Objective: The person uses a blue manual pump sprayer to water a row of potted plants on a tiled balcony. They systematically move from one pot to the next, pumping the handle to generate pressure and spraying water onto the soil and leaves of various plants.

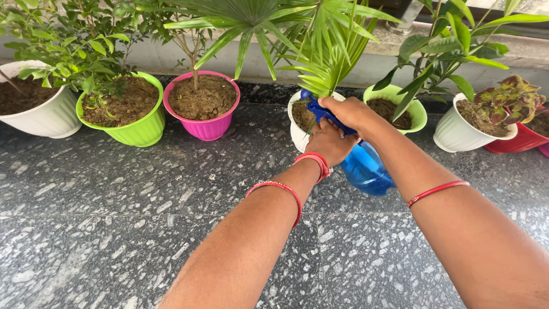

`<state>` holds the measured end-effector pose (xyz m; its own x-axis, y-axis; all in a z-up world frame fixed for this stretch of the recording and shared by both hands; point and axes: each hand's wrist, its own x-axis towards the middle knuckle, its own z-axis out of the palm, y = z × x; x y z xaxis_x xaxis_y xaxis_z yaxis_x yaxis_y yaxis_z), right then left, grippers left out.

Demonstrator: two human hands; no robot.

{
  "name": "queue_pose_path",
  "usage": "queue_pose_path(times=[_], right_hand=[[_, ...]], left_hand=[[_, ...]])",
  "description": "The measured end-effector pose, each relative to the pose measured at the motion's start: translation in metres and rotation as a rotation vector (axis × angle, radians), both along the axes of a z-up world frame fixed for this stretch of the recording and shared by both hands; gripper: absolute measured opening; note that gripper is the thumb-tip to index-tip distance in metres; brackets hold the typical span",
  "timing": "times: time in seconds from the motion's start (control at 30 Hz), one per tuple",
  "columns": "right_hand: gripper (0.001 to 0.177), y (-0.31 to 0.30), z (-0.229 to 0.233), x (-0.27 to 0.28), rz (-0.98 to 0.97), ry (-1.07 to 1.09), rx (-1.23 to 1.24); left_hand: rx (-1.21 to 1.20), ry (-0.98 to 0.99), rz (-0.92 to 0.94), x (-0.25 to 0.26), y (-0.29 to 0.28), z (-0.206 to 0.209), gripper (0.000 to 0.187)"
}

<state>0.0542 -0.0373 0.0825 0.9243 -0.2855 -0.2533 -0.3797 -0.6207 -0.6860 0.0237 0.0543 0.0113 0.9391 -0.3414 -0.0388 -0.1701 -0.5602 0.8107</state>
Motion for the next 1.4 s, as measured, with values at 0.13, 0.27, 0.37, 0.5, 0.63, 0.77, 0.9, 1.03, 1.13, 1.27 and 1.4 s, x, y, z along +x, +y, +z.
queue_pose_path(times=[0.13, 0.27, 0.37, 0.5, 0.63, 0.77, 0.9, 1.03, 1.13, 1.27, 1.4], right_hand=[[0.049, -0.016, -0.013, 0.002, 0.022, -0.005, 0.085], [0.045, -0.028, -0.011, -0.002, 0.056, 0.079, 0.058], [0.042, -0.033, -0.006, -0.007, 0.069, 0.171, 0.104], [0.041, -0.041, -0.003, -0.017, 0.102, 0.236, 0.171], [0.046, -0.052, 0.007, -0.027, 0.074, 0.226, 0.086], [0.043, -0.06, 0.012, -0.031, 0.101, 0.151, 0.044], [0.045, -0.061, 0.02, -0.038, 0.118, 0.156, 0.023], [0.054, -0.061, 0.031, -0.049, 0.065, 0.194, -0.024], [0.052, -0.071, 0.034, -0.052, 0.058, 0.198, 0.049], [0.047, -0.081, 0.033, -0.05, 0.07, 0.163, 0.072], [0.048, -0.078, 0.038, -0.056, 0.065, 0.145, -0.014]], left_hand=[[-0.046, 0.132, 0.102, -0.01, -0.005, 0.008, 0.11], [-0.042, 0.161, 0.074, -0.01, -0.021, -0.005, 0.113], [0.187, -0.073, -0.1, -0.008, -0.04, -0.02, 0.079], [0.139, -0.043, -0.073, -0.017, -0.054, -0.024, 0.081], [-0.03, 0.052, -0.015, -0.03, -0.055, -0.012, 0.101], [-0.035, 0.072, -0.024, -0.038, -0.051, 0.001, 0.107], [-0.042, 0.069, -0.048, -0.043, -0.055, 0.002, 0.108], [-0.026, -0.086, -0.114, -0.05, -0.06, -0.003, 0.111], [0.041, -0.032, -0.143, -0.058, -0.058, 0.009, 0.114], [0.078, 0.041, -0.148, -0.067, -0.055, 0.027, 0.115], [0.08, 0.037, -0.183, -0.07, -0.056, 0.031, 0.111]])
